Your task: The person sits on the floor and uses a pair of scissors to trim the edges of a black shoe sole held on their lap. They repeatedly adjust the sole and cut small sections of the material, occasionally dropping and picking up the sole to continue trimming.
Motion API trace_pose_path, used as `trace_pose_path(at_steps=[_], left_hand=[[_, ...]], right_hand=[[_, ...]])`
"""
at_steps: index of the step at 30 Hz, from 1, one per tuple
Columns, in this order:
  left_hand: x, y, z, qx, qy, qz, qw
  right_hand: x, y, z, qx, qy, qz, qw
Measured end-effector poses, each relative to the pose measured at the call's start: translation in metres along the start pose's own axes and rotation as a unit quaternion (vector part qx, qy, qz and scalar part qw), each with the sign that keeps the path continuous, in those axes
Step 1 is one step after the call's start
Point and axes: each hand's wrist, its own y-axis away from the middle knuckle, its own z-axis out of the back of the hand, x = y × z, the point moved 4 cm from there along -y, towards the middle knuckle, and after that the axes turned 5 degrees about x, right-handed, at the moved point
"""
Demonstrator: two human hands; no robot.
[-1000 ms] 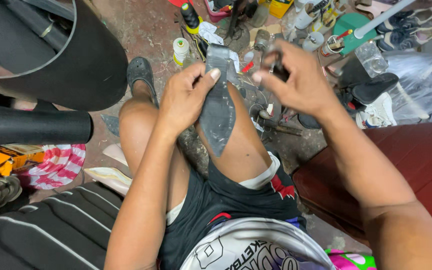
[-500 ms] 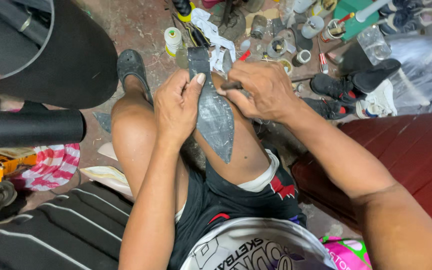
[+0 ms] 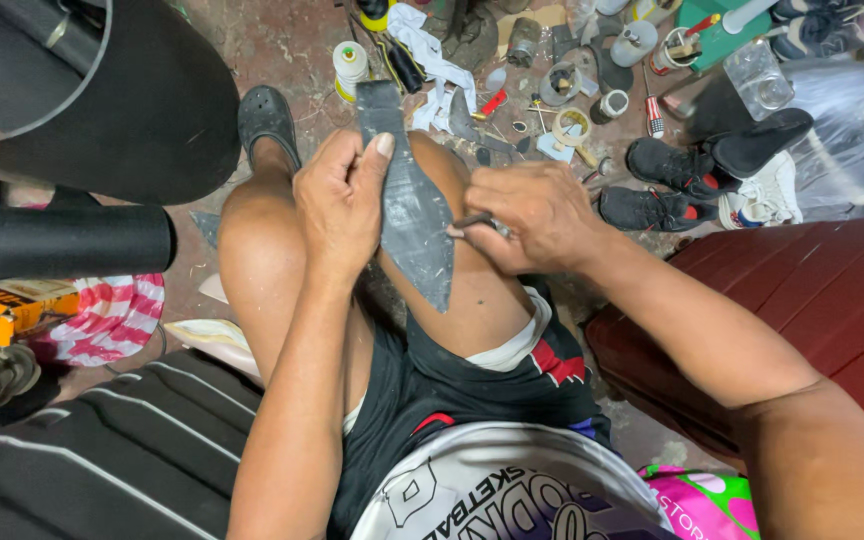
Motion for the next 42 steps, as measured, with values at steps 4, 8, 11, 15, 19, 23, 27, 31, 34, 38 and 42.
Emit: trace_pose_path(at_steps=[4,8,11,15,19,23,27,31,34,38,42], left_hand=[[0.010,0.000,-0.005,0.000,0.037,0.040,0.999],[0.011,-0.004,-0.008,-0.029,0.044,0.037,0.998],[0.012,0.001,-0.005,-0.041,0.017,0.021,0.999],[0.018,0.002,-0.004,-0.035,0.033,0.043,0.998],[0.020,0.006,0.004,-0.043,0.032,0.040,0.998],[0.018,0.007,0.004,-0.046,0.053,0.036,0.997],[0.024,0.007,0.006,-0.050,0.048,0.047,0.996],[0.036,0.010,0.007,-0.063,0.066,0.046,0.995],[0.043,-0.009,0.010,-0.090,0.124,0.029,0.988],[0.042,-0.011,0.014,-0.082,0.150,0.037,0.985],[0.029,-0.002,0.007,0.002,0.296,0.071,0.952]], right_hand=[[-0.014,-0.012,0.002,-0.043,0.004,-0.040,0.998],[-0.015,-0.023,0.003,-0.044,-0.001,-0.020,0.999],[-0.009,-0.019,-0.001,-0.010,0.005,-0.022,1.000],[0.002,-0.003,-0.008,0.009,0.007,-0.013,1.000],[0.011,0.002,-0.016,0.031,0.014,0.001,0.999],[0.015,0.010,-0.019,0.036,0.010,0.017,0.999],[0.019,0.012,-0.023,0.051,0.027,0.029,0.998],[0.019,0.012,-0.017,0.070,-0.006,0.014,0.997],[0.004,0.000,-0.005,0.029,-0.018,-0.025,0.999],[-0.003,-0.005,-0.005,-0.013,-0.003,-0.044,0.999],[-0.003,-0.008,-0.008,-0.013,-0.031,-0.045,0.998]])
